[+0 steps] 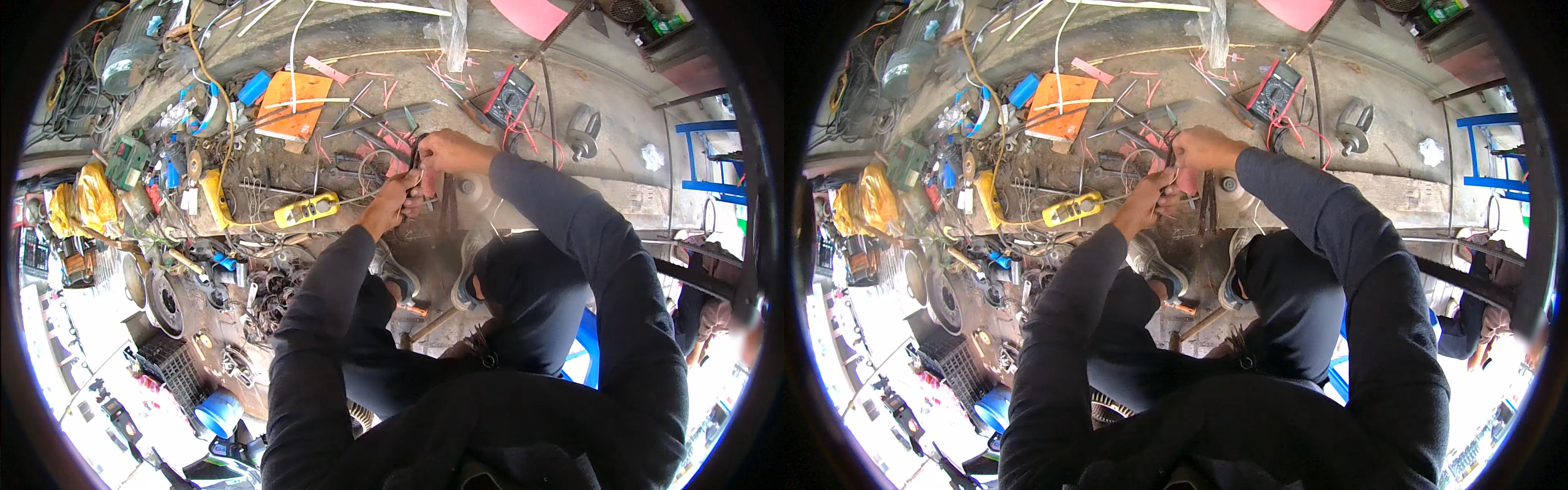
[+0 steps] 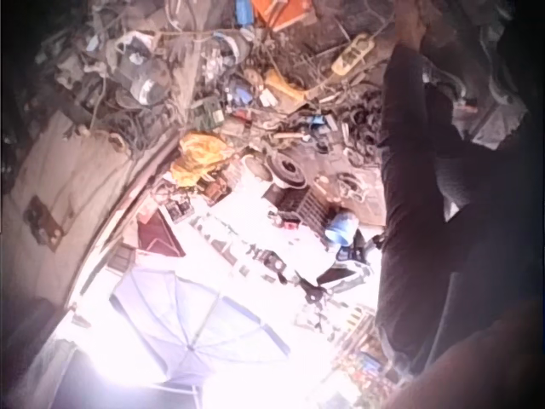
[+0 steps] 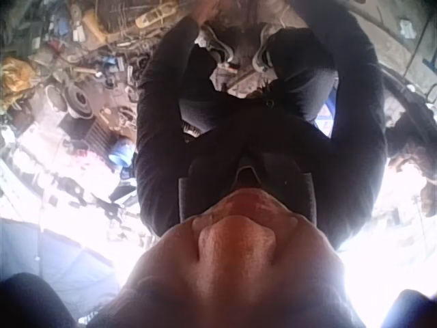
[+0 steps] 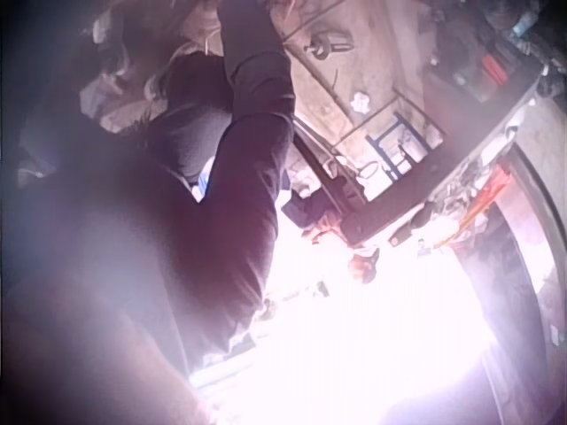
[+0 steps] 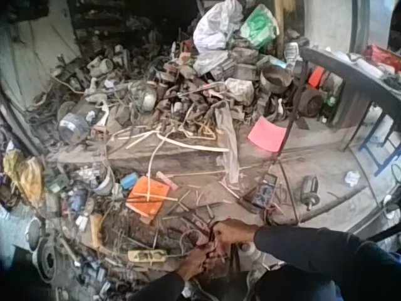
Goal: The person strips insulation from a bundle of wires using a knife, then twists the exposed strands together by hand. The person works at a cluttered workbench in a workshop environment.
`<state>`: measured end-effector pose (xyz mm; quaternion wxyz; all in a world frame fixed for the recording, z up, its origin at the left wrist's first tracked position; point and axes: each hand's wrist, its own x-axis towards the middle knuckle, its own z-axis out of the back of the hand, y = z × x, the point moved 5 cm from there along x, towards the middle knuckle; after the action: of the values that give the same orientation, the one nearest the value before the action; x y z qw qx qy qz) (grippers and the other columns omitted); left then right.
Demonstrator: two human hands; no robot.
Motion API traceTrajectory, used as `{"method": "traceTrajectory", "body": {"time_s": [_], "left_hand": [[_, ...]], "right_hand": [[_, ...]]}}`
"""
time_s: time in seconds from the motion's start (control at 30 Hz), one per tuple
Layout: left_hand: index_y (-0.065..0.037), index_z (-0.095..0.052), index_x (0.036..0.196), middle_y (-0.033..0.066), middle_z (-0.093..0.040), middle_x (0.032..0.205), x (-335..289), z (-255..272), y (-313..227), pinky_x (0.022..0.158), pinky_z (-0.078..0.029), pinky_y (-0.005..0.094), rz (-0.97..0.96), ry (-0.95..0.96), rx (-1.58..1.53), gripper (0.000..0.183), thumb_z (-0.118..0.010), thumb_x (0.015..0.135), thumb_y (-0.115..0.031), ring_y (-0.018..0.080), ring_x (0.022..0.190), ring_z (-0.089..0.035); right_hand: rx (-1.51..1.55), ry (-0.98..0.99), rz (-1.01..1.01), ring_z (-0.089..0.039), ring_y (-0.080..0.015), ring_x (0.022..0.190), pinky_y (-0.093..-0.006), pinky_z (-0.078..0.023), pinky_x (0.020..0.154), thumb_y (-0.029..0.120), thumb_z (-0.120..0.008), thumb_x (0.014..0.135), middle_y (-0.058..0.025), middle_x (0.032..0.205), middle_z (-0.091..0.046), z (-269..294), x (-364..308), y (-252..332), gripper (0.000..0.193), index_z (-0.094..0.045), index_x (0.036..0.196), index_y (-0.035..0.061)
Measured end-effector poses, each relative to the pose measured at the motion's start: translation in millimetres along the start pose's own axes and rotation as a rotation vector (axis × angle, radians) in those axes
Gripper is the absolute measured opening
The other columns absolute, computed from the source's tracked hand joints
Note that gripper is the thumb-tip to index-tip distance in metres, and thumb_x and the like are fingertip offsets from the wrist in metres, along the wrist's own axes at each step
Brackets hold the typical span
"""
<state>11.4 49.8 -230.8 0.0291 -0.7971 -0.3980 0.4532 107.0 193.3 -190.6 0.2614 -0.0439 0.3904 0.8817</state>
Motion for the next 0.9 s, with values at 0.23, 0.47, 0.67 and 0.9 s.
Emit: {"method": "traceTrajectory", "body": {"time_s": [0.23,0.47,0.67,0.9], "left_hand": [[-0.014,-0.050,0.095,-0.0056,-0.039,0.070,4.3,57.9,12.8,0.042,-0.026,0.0236,-0.062,0.074,-0.110,0.031,-0.051,0.106,-0.043,0.0051,0.051,-0.033],[-0.008,-0.056,0.111,0.0016,-0.054,0.077,32.6,82.4,41.6,0.053,-0.046,0.0312,-0.243,-0.060,-0.021,0.033,-0.046,0.109,-0.039,0.0162,0.058,-0.053],[0.000,-0.057,0.132,0.0126,-0.069,0.110,29.2,97.3,41.3,0.083,-0.057,0.0376,-0.231,0.029,-0.077,0.042,-0.048,0.109,-0.034,0.0264,0.100,-0.071],[0.002,-0.066,0.124,0.0095,-0.072,0.111,-29.5,114.9,17.3,0.086,-0.051,0.0310,-0.580,-0.421,0.858,0.029,-0.059,0.103,-0.017,0.0136,0.099,-0.064]], "right_hand": [[0.076,-0.028,0.011,-0.067,-0.0431,0.085,-0.0518,-0.051,0.074,0.035,-0.067,0.087,-0.0208,0.083,-0.069,-35.5,9.8,1.8,0.029,-0.070,0.087,0.0059],[0.046,-0.067,0.073,-0.066,-0.0376,0.074,-0.0462,-0.051,0.069,0.020,-0.066,0.088,-0.0156,0.077,-0.067,-53.9,16.9,-5.8,0.016,-0.067,0.086,0.0039],[-0.037,-0.027,0.129,-0.067,-0.0375,0.080,-0.0486,-0.051,0.071,0.027,-0.065,0.089,-0.0138,0.079,-0.068,-63.0,26.3,-6.2,0.021,-0.066,0.084,0.0067],[0.006,0.019,0.058,-0.065,-0.0371,0.078,-0.0428,-0.050,0.071,0.018,-0.068,0.086,-0.0156,0.083,-0.065,-52.4,25.2,8.1,0.015,-0.068,0.089,0.0027]]}}
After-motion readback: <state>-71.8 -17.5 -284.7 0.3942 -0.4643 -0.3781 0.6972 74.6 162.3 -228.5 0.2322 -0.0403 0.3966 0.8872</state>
